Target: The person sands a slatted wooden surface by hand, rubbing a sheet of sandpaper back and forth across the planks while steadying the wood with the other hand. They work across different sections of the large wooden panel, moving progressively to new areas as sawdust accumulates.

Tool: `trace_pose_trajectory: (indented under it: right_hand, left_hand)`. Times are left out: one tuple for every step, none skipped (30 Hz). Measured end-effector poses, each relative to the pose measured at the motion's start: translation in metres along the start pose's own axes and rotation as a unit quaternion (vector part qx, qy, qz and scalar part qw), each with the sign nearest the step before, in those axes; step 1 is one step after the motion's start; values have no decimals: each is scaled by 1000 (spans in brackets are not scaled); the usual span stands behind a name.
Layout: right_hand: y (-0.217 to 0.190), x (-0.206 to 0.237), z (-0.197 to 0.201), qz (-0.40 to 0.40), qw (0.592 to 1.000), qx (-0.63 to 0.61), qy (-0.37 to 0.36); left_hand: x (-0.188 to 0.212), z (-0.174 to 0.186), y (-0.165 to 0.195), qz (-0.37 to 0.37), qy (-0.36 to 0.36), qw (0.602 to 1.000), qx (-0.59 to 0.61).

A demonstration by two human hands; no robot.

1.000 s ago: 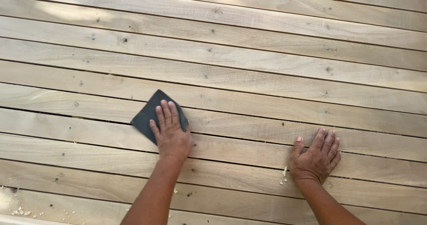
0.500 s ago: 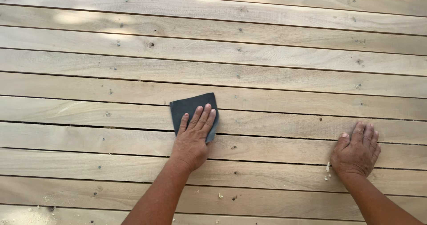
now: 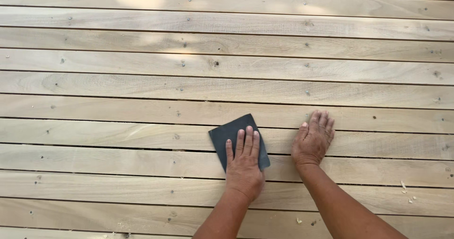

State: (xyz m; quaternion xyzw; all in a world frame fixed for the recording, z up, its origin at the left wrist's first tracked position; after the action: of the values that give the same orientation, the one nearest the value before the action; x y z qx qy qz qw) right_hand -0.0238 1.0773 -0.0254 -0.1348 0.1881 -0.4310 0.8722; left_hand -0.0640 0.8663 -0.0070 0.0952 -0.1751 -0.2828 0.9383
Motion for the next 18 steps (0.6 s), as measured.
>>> trace_pose_trajectory:
  right_hand:
    - [-25,6,-13,-6,999,-44,-8]
    - [-46,8,-23,-9,996,-87,-15]
    - [-57,12,-30,-18,997,-70,-29]
    - [-68,16,-37,-28,997,-54,-45]
    - [-74,19,-41,-36,997,-38,-57]
    - [-84,21,-40,3,999,-13,-50]
    - [-93,24,-39,43,998,12,-43]
    - [-101,26,-37,84,995,34,-32]
    - [-102,28,-37,82,995,47,-32]
    - [-103,29,-38,83,994,61,-36]
    - [-105,31,-39,82,993,72,-41]
    - [-108,31,-40,83,993,70,-41]
    - [-112,31,-40,83,993,69,-38]
    - [-114,31,-40,81,994,69,-36]
    - [-117,31,-40,79,994,71,-34]
    - [-120,31,-40,79,994,74,-30]
    - [-122,30,-39,79,994,76,-29]
    - [-123,30,-40,75,993,79,-34]
  left_hand:
    - [0,0,11,-32,-5,999,22]
    - [-1,3,7,-61,-4,998,16]
    - [-1,8,-10,-87,-7,996,10]
    - [-3,12,-37,-112,-12,994,3]
    - [-8,24,-79,-74,26,997,13]
    - [-11,37,-127,-39,62,997,26]
    - [-16,55,-176,-16,124,992,-25]
    - [-16,73,-224,32,176,983,-30]
    - [-23,84,-271,78,178,980,-44]
    - [-29,91,-313,168,169,971,-15]
    - [-34,97,-345,258,159,953,12]
    - [-41,100,-349,281,160,946,7]
    - [-51,100,-339,300,161,940,3]
    - [-58,100,-321,319,162,934,-1]
    - [-69,100,-274,233,195,952,-27]
    - [-72,94,-221,164,224,961,-7]
    - [-77,73,-174,114,148,982,6]
    - [-73,51,-127,62,74,992,81]
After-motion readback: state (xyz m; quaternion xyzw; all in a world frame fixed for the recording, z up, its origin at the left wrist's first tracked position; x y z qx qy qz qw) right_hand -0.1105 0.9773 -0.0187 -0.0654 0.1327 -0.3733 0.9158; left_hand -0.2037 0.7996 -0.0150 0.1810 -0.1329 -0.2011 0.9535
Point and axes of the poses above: each hand's wrist, its own x-axis away from the middle knuckle, its own z-axis out of the back of the hand, y = z × x, the point moved 8 cm from there along -x, towards the middle knuckle, and after that the axes turned 10 degrees about y, right-handed, at the moved point
